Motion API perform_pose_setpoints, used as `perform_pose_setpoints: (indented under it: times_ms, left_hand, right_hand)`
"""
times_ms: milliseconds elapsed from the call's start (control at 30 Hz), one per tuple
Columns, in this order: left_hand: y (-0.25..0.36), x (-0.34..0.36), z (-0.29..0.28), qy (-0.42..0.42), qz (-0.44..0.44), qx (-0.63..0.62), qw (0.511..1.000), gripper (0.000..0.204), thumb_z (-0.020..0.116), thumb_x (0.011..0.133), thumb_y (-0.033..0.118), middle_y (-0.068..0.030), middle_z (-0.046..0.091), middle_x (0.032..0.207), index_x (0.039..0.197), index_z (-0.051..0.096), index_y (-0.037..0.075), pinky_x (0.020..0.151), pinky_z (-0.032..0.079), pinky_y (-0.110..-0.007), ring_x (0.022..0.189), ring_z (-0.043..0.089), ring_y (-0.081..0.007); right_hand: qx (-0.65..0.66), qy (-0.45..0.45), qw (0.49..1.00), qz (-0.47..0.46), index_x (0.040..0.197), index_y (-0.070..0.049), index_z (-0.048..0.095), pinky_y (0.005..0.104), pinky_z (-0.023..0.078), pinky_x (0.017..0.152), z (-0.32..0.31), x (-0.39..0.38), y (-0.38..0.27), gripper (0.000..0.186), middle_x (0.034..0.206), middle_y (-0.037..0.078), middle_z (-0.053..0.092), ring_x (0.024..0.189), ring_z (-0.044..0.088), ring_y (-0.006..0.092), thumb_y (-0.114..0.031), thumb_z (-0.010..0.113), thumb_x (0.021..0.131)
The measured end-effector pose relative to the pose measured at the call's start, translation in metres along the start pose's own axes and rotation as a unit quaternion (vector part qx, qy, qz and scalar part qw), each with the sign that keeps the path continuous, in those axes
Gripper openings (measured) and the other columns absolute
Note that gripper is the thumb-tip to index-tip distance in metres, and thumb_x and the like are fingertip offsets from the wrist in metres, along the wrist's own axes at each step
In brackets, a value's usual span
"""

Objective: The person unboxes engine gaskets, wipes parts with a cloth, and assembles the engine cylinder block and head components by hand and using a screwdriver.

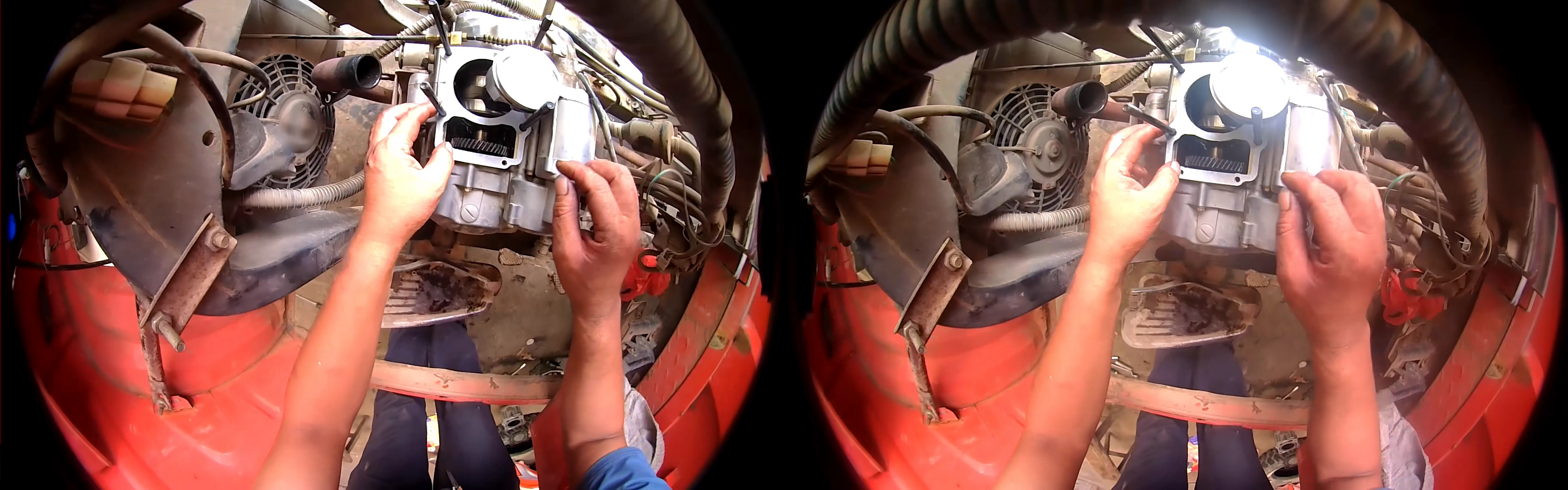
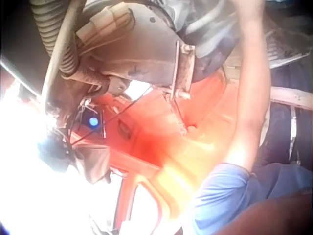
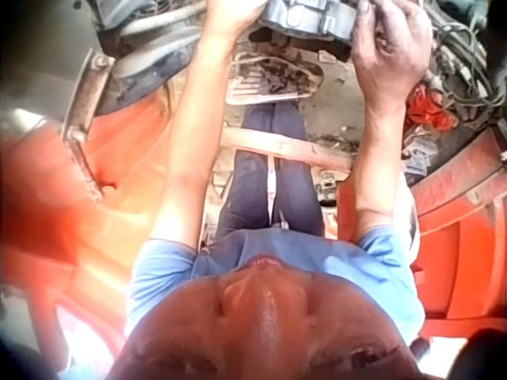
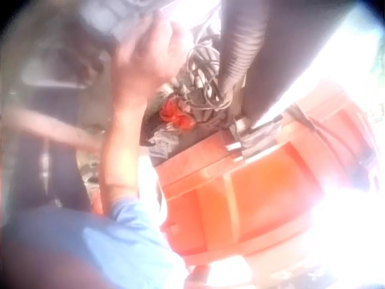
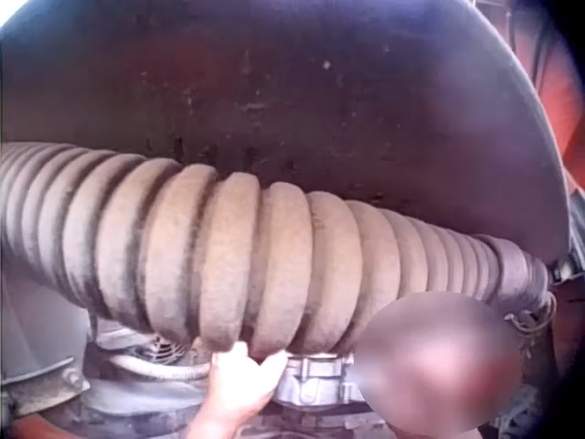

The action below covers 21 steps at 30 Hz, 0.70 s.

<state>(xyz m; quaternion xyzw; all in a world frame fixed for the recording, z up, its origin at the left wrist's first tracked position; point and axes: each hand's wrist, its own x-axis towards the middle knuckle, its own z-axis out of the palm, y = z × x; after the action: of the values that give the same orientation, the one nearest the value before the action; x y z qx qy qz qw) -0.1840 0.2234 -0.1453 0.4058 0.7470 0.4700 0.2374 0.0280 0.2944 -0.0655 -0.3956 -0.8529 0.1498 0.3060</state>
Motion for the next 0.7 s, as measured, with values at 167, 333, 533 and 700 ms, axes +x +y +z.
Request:
perform_pose_setpoints:
  times_ms: [167,333,533,700]
  left_hand:
    - [-0.005,0.0,0.006,0.027,0.036,0.022,0.999,0.039,0.08,0.086,0.011,-0.0087,0.066,0.124,0.123,0.072,0.002,0.093,0.05,-0.033,0.104,0.062,-0.0201]
    - [-0.005,0.007,0.008,0.021,-0.018,0.014,1.0,0.034,0.081,0.09,0.009,-0.0045,0.067,0.111,0.121,0.073,0.0,0.091,0.051,-0.029,0.104,0.062,-0.0141]
    - [-0.013,0.014,0.016,0.026,-0.074,-0.173,0.982,0.023,0.074,0.089,0.002,-0.0003,0.061,0.091,0.112,0.075,0.0,0.066,0.05,-0.025,0.071,0.056,-0.0075]
    - [-0.005,0.018,0.009,0.011,-0.068,-0.104,0.992,0.018,0.07,0.091,0.001,-0.001,0.063,0.089,0.108,0.075,0.0,0.065,0.05,-0.026,0.069,0.056,-0.0078]
  right_hand:
    - [-0.11,-0.107,0.984,-0.086,0.111,-0.006,0.075,0.0474,0.044,0.101,0.009,-0.002,-0.018,0.029,0.122,0.008,0.07,0.115,0.061,0.0303,-0.013,0.077,0.083]
    - [-0.116,-0.111,0.98,-0.118,0.112,-0.003,0.074,0.0456,0.046,0.098,0.017,0.001,-0.021,0.031,0.124,0.01,0.071,0.112,0.062,0.0297,-0.011,0.076,0.082]
    - [-0.057,-0.208,0.967,-0.135,0.113,0.006,0.067,0.0407,0.056,0.093,0.044,0.017,-0.038,0.03,0.13,0.023,0.067,0.106,0.067,0.0333,-0.005,0.068,0.085]
    - [-0.037,-0.249,0.963,-0.099,0.107,0.005,0.064,0.0426,0.061,0.086,0.072,0.024,-0.03,0.022,0.13,0.028,0.066,0.1,0.072,0.0346,-0.01,0.061,0.09]
